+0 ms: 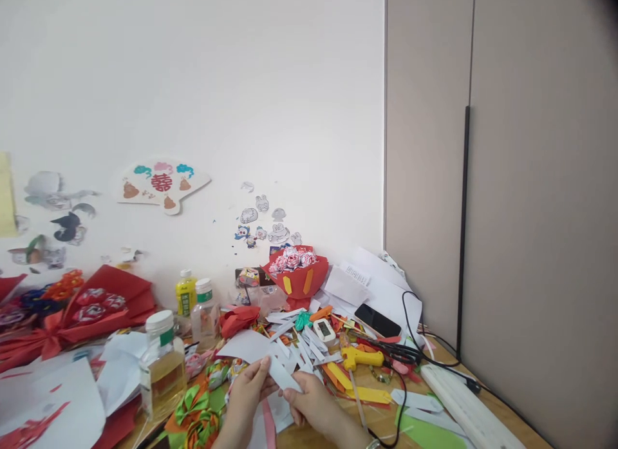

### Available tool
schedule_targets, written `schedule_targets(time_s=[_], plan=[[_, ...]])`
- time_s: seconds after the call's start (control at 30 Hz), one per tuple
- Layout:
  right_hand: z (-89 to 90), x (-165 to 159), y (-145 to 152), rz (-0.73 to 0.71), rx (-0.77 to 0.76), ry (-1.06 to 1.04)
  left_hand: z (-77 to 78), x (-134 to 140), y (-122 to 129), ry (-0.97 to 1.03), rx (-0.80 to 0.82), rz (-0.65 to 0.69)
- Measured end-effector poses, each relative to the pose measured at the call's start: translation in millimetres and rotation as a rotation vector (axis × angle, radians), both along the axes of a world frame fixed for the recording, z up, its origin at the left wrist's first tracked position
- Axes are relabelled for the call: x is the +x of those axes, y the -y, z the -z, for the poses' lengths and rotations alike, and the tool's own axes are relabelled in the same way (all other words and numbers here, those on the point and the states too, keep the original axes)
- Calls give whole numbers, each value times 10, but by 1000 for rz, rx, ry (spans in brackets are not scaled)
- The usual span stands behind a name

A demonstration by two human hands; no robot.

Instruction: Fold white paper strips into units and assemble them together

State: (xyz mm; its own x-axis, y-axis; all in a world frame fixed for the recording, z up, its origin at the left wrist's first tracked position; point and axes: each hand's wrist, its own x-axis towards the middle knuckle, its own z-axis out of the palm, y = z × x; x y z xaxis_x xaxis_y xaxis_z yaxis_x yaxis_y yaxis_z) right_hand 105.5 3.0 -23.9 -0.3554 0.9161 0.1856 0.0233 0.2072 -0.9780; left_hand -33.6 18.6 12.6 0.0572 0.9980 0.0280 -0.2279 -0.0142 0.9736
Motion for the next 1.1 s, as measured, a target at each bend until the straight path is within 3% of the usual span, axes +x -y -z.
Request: schedule_targets(time_s=[0.13, 0.33, 0.5, 0.73, 0.83, 1.0, 1.1], plan=[[-2, 0, -11, 62, -23, 38, -23, -19, 16, -26, -12, -108], [11, 0, -29, 83, 28, 8, -21, -41, 12, -27, 32, -150], [-18, 27, -3, 47, 8, 10, -25, -46, -4, 14, 11, -139], [-28, 36, -18, 165, 40, 62, 5, -77, -36, 18, 32, -141], [10, 23, -63, 281, 116, 146, 5, -84, -39, 55, -23, -96], [-10, 71, -62, 658, 369, 428, -10, -5, -10, 81, -112, -72], [-27, 86, -14, 737, 534, 643, 11, 75, 14, 35, -136, 13]])
